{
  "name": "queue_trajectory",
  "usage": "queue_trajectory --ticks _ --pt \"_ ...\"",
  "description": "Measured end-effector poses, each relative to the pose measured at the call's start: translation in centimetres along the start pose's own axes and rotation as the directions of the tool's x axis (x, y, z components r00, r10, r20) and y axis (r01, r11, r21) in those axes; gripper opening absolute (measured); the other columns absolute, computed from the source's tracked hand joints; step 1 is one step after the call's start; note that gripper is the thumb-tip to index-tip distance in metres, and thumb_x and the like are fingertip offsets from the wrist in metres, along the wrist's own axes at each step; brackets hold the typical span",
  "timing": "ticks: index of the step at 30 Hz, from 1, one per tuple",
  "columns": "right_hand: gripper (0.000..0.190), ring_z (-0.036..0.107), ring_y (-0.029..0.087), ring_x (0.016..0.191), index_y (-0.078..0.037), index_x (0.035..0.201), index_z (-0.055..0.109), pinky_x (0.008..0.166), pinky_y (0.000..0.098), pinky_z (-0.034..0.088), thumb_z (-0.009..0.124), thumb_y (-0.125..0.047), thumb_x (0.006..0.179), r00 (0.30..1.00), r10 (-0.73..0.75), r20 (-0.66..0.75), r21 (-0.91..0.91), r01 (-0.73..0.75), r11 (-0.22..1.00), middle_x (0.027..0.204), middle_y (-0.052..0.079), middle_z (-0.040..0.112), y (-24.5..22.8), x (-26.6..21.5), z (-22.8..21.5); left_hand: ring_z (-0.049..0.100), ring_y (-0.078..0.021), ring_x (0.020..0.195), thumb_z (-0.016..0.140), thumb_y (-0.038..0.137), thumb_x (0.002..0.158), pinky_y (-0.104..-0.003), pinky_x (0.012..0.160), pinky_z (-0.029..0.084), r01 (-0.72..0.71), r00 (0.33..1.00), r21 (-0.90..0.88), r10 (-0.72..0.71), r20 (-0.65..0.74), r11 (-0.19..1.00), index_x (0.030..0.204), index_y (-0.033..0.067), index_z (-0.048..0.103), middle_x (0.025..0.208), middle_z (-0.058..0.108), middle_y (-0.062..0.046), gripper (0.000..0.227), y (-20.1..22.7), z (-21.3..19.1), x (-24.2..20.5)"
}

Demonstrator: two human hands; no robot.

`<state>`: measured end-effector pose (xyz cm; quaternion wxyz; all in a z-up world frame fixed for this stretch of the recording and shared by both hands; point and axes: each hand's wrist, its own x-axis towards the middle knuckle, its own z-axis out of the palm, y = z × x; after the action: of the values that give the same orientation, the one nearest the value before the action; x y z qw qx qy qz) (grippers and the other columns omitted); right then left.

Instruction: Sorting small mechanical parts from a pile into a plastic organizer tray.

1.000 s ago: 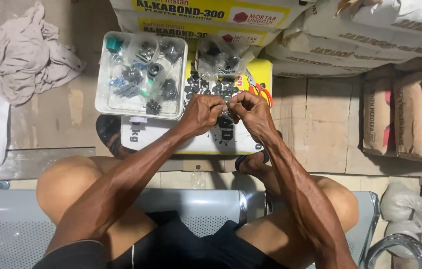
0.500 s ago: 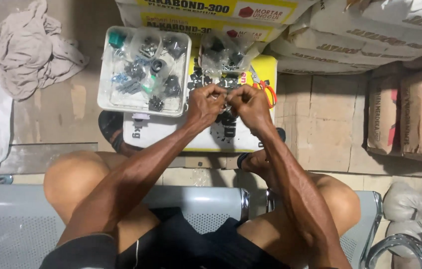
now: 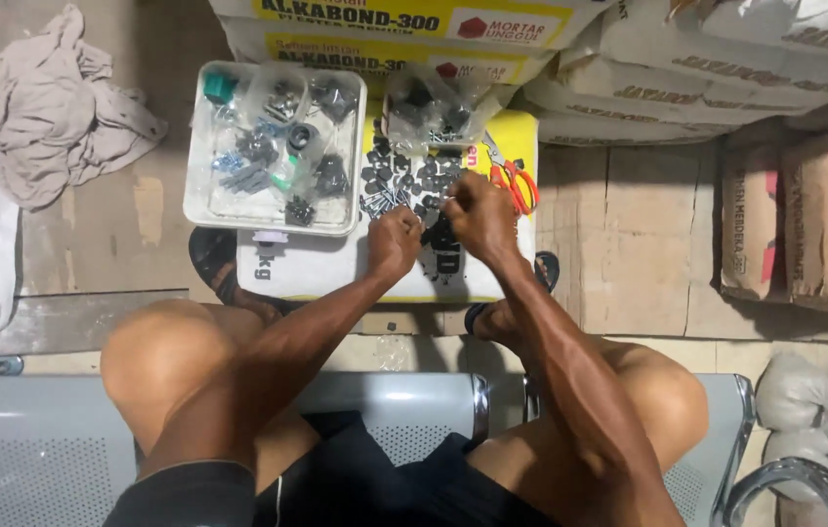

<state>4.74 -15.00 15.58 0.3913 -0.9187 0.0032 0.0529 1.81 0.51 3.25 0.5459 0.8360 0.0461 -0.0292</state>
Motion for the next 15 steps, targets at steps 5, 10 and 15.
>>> queue_trajectory --ticks 5,10,15 --pt "0.009 0.072 0.040 0.083 -0.010 0.091 0.070 0.075 0.0511 0.057 0.077 -0.011 0.086 0.983 -0.180 0.049 -0.105 0.184 0.977 0.083 0.014 0.070 1.5 0.8 4.3 0.072 -0.0346 0.081 0.058 0.005 0.094 -0.049 0.070 0.054 0.321 0.943 -0.167 -0.332 -0.039 0.932 0.096 -0.0018 0.062 0.083 0.071 -0.024 0.009 -0.5 1.2 -0.7" --pt "0.011 0.071 0.036 0.086 -0.010 0.092 0.071 0.079 0.0467 0.056 0.079 -0.015 0.086 0.944 -0.297 0.145 -0.281 0.328 0.902 0.091 0.013 0.066 3.6 1.8 8.5 0.067 -0.0287 0.072 0.058 0.014 0.085 -0.047 0.066 0.053 0.596 0.742 -0.475 -0.670 0.017 0.647 0.078 0.0009 0.063 0.075 0.067 -0.018 0.016 -2.4 0.0 -0.7" --pt "0.017 0.071 0.035 0.089 -0.016 0.101 0.074 0.088 0.0491 0.053 0.079 -0.015 0.084 0.963 -0.248 0.108 -0.250 0.268 0.930 0.094 0.009 0.065 1.8 2.2 5.8 0.075 -0.0276 0.078 0.059 0.008 0.090 -0.039 0.063 0.056 0.356 0.931 -0.036 -0.357 -0.071 0.934 0.081 0.0107 0.071 0.077 0.074 -0.011 0.015 -2.4 -1.1 -0.9"
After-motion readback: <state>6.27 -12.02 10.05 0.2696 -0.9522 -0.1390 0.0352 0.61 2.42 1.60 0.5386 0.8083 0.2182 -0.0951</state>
